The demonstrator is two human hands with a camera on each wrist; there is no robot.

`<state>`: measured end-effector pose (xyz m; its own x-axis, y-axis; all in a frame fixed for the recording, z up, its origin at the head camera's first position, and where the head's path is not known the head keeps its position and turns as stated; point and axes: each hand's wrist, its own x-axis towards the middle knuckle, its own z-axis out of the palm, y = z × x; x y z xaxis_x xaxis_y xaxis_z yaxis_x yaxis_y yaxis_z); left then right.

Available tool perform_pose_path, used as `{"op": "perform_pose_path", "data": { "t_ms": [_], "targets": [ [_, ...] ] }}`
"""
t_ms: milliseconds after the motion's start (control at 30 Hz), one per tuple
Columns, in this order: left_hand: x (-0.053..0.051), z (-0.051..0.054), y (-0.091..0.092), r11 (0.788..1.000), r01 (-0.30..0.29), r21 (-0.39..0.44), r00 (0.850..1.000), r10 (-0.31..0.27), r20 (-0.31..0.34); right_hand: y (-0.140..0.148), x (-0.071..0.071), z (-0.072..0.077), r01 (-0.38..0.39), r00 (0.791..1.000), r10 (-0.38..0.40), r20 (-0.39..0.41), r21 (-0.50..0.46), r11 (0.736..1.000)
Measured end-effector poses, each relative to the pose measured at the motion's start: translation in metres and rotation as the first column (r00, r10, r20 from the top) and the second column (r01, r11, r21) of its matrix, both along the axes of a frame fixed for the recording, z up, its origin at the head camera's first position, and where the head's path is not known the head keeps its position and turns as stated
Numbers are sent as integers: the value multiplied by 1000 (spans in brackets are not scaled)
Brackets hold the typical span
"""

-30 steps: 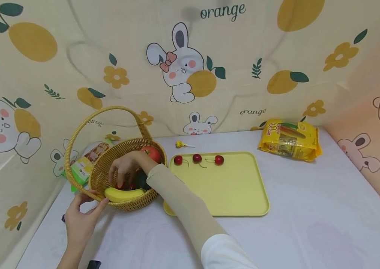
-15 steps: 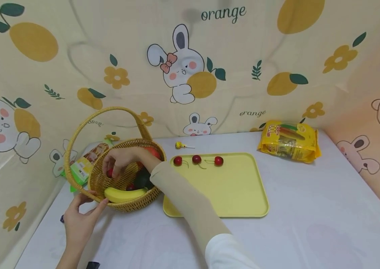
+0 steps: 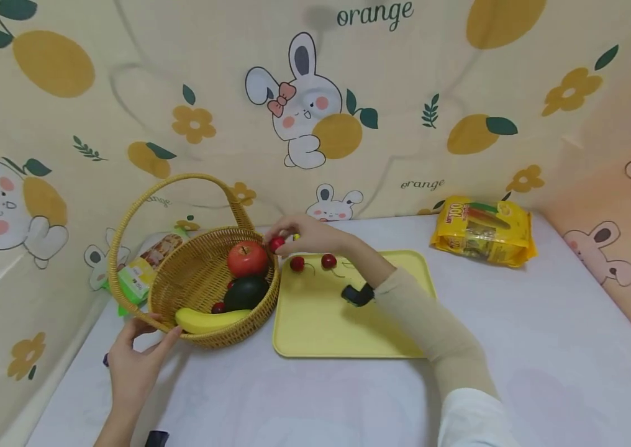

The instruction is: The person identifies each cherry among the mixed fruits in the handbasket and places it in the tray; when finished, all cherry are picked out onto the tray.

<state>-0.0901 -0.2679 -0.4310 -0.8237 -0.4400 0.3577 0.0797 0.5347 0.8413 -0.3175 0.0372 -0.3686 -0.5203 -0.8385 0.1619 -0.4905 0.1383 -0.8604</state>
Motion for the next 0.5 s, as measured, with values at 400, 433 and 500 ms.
{"op": "perform_pose_path", "data": {
  "t_ms": [400,433,500],
  "targets": [
    [0,1,3,1000,6,25,1000,-6,-18,34,24,-65,12,999,-19,43,145,989],
    [0,1,3,1000,8,28,1000,-7,-19,32,25,-67,11,999,-18,46,147,989],
    [0,0,3,1000,10,30,1000,-9,-22,30,27,-69,11,998,-19,52,153,988]
  ]
}}
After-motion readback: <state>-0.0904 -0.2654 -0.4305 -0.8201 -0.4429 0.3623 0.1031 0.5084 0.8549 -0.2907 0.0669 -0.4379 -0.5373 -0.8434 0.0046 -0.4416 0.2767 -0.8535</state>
